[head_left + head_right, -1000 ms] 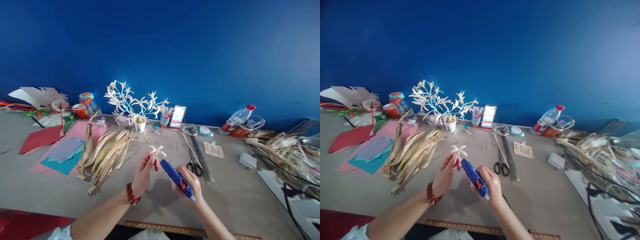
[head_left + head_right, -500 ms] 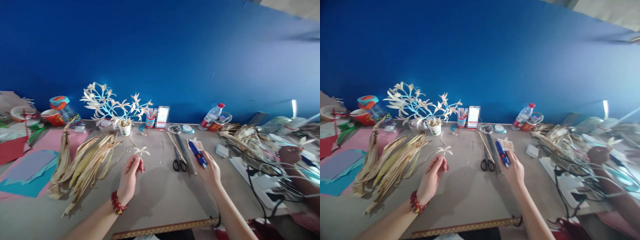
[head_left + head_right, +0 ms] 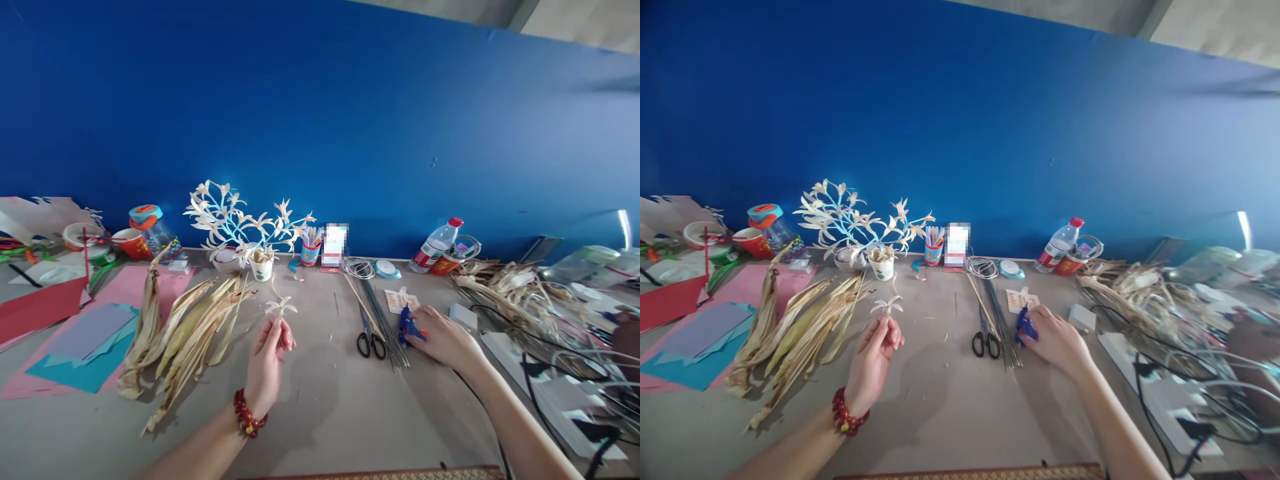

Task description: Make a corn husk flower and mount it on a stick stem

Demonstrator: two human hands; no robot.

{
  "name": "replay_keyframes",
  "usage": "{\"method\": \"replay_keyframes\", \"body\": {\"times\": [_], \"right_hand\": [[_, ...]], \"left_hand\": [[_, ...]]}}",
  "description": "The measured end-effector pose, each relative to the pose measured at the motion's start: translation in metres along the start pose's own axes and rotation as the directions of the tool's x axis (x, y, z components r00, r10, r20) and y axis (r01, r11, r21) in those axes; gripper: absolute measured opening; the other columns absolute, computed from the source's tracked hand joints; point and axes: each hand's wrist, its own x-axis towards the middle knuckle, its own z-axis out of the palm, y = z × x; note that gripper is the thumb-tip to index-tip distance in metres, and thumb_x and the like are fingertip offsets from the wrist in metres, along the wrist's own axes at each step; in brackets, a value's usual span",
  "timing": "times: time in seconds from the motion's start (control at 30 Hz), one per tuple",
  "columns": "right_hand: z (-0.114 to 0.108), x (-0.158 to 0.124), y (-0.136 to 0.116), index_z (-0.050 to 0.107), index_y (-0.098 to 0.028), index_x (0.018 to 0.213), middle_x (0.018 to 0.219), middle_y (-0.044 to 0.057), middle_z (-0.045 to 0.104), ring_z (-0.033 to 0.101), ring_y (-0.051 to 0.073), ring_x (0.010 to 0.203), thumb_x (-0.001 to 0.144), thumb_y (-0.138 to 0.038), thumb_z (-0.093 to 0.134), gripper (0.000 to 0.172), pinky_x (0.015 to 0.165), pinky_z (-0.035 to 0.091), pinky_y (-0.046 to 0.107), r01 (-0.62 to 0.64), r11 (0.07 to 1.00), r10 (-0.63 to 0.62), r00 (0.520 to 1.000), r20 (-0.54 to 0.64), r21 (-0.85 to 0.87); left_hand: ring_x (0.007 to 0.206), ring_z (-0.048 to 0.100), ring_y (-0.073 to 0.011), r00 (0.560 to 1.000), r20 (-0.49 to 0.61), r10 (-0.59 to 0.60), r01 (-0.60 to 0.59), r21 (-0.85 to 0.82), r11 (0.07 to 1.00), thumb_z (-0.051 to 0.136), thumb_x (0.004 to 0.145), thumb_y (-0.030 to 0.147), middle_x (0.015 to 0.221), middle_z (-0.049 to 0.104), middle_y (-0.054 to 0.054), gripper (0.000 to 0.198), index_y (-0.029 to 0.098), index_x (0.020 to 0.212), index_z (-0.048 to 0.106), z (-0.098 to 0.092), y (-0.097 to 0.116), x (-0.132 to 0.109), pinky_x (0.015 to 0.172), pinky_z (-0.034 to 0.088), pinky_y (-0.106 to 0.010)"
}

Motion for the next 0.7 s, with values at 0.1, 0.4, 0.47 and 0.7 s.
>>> {"method": "replay_keyframes", "body": {"times": [0.1, 0.4, 0.47, 0.7], "right_hand": [[-0.01, 0.039, -0.057, 0.069, -0.022, 0.091, 0.096, 0.005, 0.068, 0.063, 0.02, 0.076, 0.087, -0.043, 0.058, 0.024, 0.067, 0.044, 0.03, 0.137, 0.97, -0.134, 0.991, -0.028, 0.199], [0.059, 0.168, -0.212, 0.068, -0.017, 0.074, 0.08, 0.004, 0.07, 0.059, 0.017, 0.072, 0.072, -0.019, 0.074, 0.006, 0.061, 0.038, 0.024, 0.227, 0.806, -0.339, 0.934, 0.111, 0.546], [0.066, 0.172, -0.219, 0.066, -0.017, 0.069, 0.076, 0.003, 0.068, 0.057, 0.016, 0.07, 0.07, -0.017, 0.074, 0.008, 0.06, 0.038, 0.024, 0.22, 0.783, -0.347, 0.931, 0.114, 0.582], [0.038, 0.105, -0.193, 0.063, -0.016, 0.088, 0.082, 0.004, 0.069, 0.061, 0.015, 0.073, 0.086, -0.038, 0.063, 0.022, 0.066, 0.048, 0.026, 0.169, 0.583, -0.387, 0.918, 0.088, 0.795]], "left_hand": [[0.062, 0.046, -0.0098, 1.0, -0.02, 0.001, -0.001, -0.028, 1.0, 0.068, 0.086, 0.039, 0.066, 0.049, 0.004, 0.029, 0.018, 0.073, 0.054, 0.0, 0.001, 0.002, 0.065, 0.042, -0.024], [0.059, 0.044, -0.0104, 0.992, -0.078, 0.097, -0.099, -0.017, 0.995, 0.07, 0.083, 0.044, 0.065, 0.049, 0.003, 0.033, 0.019, 0.073, 0.052, -0.003, 0.009, 0.01, 0.064, 0.043, -0.025], [0.059, 0.044, -0.0108, 0.991, -0.079, 0.109, -0.11, 0.0, 0.994, 0.069, 0.085, 0.045, 0.065, 0.048, 0.003, 0.034, 0.019, 0.071, 0.051, -0.003, 0.01, 0.012, 0.064, 0.043, -0.026], [0.059, 0.047, -0.01, 0.996, -0.043, 0.08, -0.081, -0.018, 0.997, 0.07, 0.084, 0.045, 0.066, 0.052, 0.002, 0.033, 0.018, 0.073, 0.055, 0.0, 0.006, 0.007, 0.063, 0.043, -0.025]]}}
